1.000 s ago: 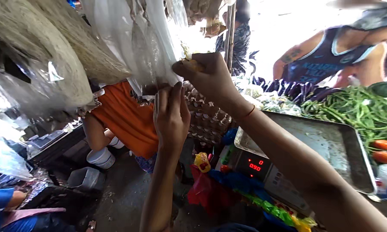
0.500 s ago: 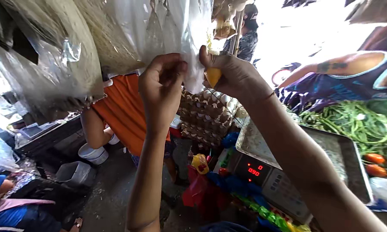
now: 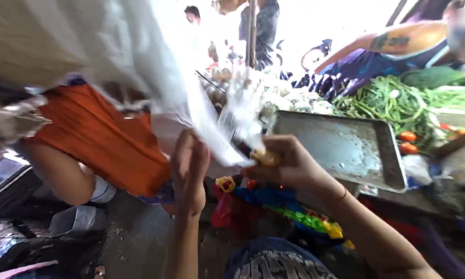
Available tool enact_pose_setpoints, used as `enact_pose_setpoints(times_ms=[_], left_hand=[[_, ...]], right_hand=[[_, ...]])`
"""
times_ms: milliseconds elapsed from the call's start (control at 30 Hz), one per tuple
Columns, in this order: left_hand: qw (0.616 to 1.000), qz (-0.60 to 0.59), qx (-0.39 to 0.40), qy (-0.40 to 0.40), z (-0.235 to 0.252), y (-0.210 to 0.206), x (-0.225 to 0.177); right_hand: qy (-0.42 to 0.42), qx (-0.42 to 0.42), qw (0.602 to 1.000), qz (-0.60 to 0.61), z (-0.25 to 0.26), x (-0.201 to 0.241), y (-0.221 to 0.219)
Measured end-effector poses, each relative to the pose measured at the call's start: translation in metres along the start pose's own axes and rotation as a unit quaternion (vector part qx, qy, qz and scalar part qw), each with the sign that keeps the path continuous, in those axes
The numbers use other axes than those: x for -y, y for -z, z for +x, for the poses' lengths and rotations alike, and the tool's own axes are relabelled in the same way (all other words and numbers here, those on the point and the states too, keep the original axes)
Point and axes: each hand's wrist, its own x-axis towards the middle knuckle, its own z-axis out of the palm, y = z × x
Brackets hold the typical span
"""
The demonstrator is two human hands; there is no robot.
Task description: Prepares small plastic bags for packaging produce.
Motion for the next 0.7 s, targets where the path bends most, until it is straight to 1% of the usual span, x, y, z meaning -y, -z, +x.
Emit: enact_pose_setpoints(times_ms=[33, 67, 100, 133, 167, 233, 300, 367, 433, 467, 600, 667, 700], left_hand=[[0.995, -0.045, 0.016, 0.082, -0.024, -0.007, 0.015], [0.986, -0.059, 0.017, 0.154, -0.044, -0.017, 0.03], [0.975, -0.041, 0.013, 0.219, -0.058, -0.03, 0.042], [0.959, -0.026, 0.017, 0.28, -0.066, -0.045, 0.053], [0.941, -0.036, 0.013, 0.337, -0.074, -0.058, 0.064], [0.901, -0.073, 0.008, 0.427, -0.093, -0.076, 0.085], [0.874, -0.124, 0.003, 0.469, -0.116, -0.085, 0.099], [0.853, -0.155, -0.015, 0.499, -0.133, -0.094, 0.1], [0.84, -0.169, -0.025, 0.515, -0.144, -0.097, 0.1], [0.837, -0.168, -0.014, 0.521, -0.147, -0.096, 0.1], [0.83, -0.163, 0.008, 0.534, -0.156, -0.1, 0.095], [0.823, -0.159, 0.012, 0.545, -0.161, -0.106, 0.09], [0.819, -0.159, 0.022, 0.551, -0.165, -0.11, 0.087]], right_hand=[[-0.034, 0.032, 0.999, 0.005, -0.027, -0.015, -0.002], [-0.087, 0.056, 0.994, 0.022, -0.055, -0.026, -0.006], [-0.151, 0.067, 0.985, 0.047, -0.081, -0.034, -0.01], [-0.217, 0.065, 0.971, 0.078, -0.104, -0.04, -0.013], [-0.277, 0.049, 0.953, 0.111, -0.125, -0.044, -0.016], [-0.352, -0.012, 0.917, 0.187, -0.161, -0.054, -0.017], [-0.382, -0.088, 0.877, 0.278, -0.193, -0.066, -0.02], [-0.382, -0.158, 0.823, 0.388, -0.219, -0.074, -0.024], [-0.377, -0.197, 0.785, 0.451, -0.233, -0.076, -0.024], [-0.377, -0.212, 0.774, 0.462, -0.238, -0.075, -0.023], [-0.327, -0.206, 0.773, 0.503, -0.254, -0.081, -0.012], [-0.333, -0.216, 0.775, 0.492, -0.257, -0.083, -0.008], [-0.349, -0.226, 0.781, 0.465, -0.257, -0.083, -0.006]])
